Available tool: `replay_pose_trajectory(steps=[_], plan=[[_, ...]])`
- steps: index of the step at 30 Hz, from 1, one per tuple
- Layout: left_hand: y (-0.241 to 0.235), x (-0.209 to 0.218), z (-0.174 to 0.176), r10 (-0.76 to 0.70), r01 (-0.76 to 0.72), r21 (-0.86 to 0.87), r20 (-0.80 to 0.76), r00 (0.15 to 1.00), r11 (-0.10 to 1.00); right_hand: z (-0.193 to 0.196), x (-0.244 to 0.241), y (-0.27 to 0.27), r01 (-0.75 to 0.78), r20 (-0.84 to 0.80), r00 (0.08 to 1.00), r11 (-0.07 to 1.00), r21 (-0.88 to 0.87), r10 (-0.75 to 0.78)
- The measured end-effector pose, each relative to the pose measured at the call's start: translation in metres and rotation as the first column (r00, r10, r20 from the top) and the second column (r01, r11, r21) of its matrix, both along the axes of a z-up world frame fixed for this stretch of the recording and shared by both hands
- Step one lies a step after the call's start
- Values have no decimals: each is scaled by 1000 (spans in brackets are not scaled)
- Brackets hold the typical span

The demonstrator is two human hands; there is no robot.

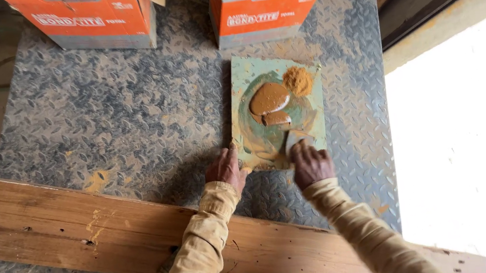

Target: The person mixes a brown wood filler paste on a board using a small metal scraper, adds powder from a box into the paste, and spreads the mixed filler over holes in a wooden plank resting on the workbench.

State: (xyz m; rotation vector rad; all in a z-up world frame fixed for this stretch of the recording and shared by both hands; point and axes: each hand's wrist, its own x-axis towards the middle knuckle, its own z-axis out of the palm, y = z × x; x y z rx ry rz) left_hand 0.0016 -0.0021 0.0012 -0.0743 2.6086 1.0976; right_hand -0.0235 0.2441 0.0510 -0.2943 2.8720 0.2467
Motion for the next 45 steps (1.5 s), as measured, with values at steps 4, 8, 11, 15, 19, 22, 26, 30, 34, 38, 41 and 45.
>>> replay_pose_trajectory(steps=[4, 8, 11, 15, 19, 22, 26, 30, 34, 38, 41, 45], plan=[[1, 0, -4, 1, -1, -8, -45, 999, 1000, 9, 17, -16, -241, -230, 939, 967, 85, 255], [-4, -4, 8, -2, 2, 10, 43, 999, 1000, 39, 9, -24, -241, 265, 944, 961, 138, 198], [-1, -6, 3, 15, -16, 12, 99, 995, 1000, 66, -18, -6, -186, 202, 963, 982, 17, 178], [1, -6, -11, -9, 9, -1, 84, 996, 1000, 72, -55, 18, 100, 165, 981, 994, 33, -104], [2, -6, -12, -8, 7, 10, 72, 997, 1000, 33, -78, 49, 227, 152, 970, 936, -270, -191], [-1, -3, -4, -3, 1, 23, 104, 995, 1000, 40, -71, 22, 278, 159, 956, 929, -244, -245], [2, -4, -11, 3, -4, 15, 52, 999, 1000, 39, -61, 11, 322, 196, 941, 906, -276, -275], [2, -4, -8, 7, -7, 7, 6, 1000, 1000, 19, -56, 17, 317, 168, 945, 914, -254, -281], [0, -6, -2, 10, -12, 43, 53, 999, 999, 30, -52, 0, 337, 258, 932, 872, -356, -255], [-1, -7, 1, 8, -10, 41, 44, 999, 999, 30, -48, -9, 263, 273, 949, 874, -409, -157], [-1, -8, 13, 8, -8, 8, 84, 996, 1000, 42, -48, -28, 260, 345, 922, 941, -217, -175], [3, -7, 8, -1, 2, -35, 31, 1000, 999, 52, -44, -27, 209, 368, 920, 964, -164, -136]])
